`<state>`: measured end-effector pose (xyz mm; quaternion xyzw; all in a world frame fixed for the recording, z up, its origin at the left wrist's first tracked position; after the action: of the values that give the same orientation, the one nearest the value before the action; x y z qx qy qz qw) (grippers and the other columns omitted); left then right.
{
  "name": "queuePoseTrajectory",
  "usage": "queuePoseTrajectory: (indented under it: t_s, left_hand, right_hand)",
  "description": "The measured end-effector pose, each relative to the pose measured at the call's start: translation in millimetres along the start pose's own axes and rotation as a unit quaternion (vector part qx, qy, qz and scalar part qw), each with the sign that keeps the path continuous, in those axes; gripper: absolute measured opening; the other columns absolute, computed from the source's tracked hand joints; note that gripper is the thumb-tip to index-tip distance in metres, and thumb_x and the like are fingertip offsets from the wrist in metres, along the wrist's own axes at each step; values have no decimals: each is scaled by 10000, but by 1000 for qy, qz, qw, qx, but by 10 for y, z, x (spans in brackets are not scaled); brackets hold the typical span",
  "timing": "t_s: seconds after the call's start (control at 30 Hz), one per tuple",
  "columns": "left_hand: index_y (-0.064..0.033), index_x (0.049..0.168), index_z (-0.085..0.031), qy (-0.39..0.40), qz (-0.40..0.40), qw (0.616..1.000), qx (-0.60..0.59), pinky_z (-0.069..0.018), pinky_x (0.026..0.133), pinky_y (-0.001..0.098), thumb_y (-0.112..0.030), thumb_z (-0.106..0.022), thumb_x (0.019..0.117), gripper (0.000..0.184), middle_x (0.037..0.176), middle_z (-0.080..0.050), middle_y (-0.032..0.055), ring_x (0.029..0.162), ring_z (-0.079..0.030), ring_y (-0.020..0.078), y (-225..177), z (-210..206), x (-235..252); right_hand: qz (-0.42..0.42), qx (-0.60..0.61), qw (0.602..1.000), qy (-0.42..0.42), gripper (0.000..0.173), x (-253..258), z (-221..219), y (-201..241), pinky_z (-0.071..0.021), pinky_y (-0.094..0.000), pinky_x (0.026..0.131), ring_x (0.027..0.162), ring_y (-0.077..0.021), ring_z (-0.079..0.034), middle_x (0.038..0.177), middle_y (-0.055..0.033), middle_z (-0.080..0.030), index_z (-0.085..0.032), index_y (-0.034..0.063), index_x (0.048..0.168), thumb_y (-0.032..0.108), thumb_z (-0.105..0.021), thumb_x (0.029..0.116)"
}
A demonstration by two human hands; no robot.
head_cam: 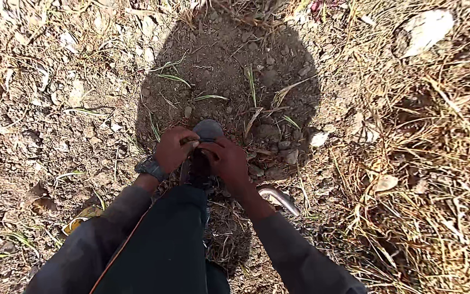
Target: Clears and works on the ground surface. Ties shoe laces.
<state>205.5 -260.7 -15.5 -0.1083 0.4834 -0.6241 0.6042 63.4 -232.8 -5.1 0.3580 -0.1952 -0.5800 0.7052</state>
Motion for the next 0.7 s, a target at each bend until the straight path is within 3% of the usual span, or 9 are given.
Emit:
queuePoseTrajectory:
  t_s: [0.1,0.2,0.33,0.37,0.43,0.53,0.63,0.7]
  left_hand:
    - [-32,1133,-723,21,7,1000,14,-570,887,426,-153,-718,958,212,1106,-675,160,968,-676,246,-15,-42,43]
    - [-32,1144,-709,51,9,998,43,-565,912,460,-181,-736,950,246,1133,-661,166,1007,-671,275,-56,-81,92]
    - [-37,1161,-693,108,15,988,107,-526,970,530,-186,-737,947,265,1178,-645,179,1104,-640,332,-154,-124,170]
    - [-28,1165,-685,125,17,985,116,-512,988,537,-170,-737,944,268,1182,-643,188,1125,-627,344,-180,-135,183]
    - [-11,1165,-668,146,24,982,120,-513,979,541,-135,-746,924,283,1168,-643,200,1117,-627,354,-192,-157,219]
    - [13,1120,-657,134,43,985,104,-521,927,549,-87,-753,867,288,1135,-640,218,1071,-630,368,-179,-164,223]
    - [3,1094,-648,125,68,983,119,-513,901,577,-101,-779,829,314,1132,-613,228,1087,-603,400,-142,-197,194]
    - [-9,1123,-629,128,99,976,142,-499,925,610,-89,-809,794,384,1185,-586,246,1165,-556,449,-116,-240,171]
  right_hand:
    - [-39,-10,999,-32,237,-6,55,-14,-572,-553,691,840,-376,-693,1031,-196,-679,-724,65,1148,137,-755,925]
    - [-98,-28,994,-40,355,18,74,-94,-564,-569,752,928,-388,-685,1103,-199,-670,-687,56,1224,159,-787,900]
    - [-96,-40,995,-3,341,-27,131,98,-551,-556,856,1062,-401,-666,1192,-213,-657,-642,41,1290,99,-703,960]
    - [-86,-37,996,-9,316,-19,124,102,-553,-555,839,1036,-402,-671,1164,-214,-660,-656,36,1263,85,-704,955]
    - [-43,-32,996,-78,215,47,61,2,-574,-541,734,892,-385,-698,1012,-197,-695,-729,25,1095,38,-744,881]
    - [-10,-26,993,-113,146,63,37,-5,-575,-510,707,839,-362,-700,972,-179,-711,-739,23,1022,25,-731,877]
    - [-10,-9,996,-84,130,63,35,31,-571,-531,730,851,-369,-704,969,-178,-717,-736,15,1000,11,-728,870]
    - [-7,0,1000,-31,115,47,42,40,-579,-541,737,861,-366,-708,983,-171,-718,-739,19,1007,23,-713,895]
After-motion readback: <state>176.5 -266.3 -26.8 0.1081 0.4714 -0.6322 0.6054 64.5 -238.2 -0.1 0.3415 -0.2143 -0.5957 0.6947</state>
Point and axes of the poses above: each hand's wrist, its own x-axis towards the middle knuckle, its own z-axis out of the back of the hand, y = z × x, the point moved 10 cm from there along x, towards the middle knuckle
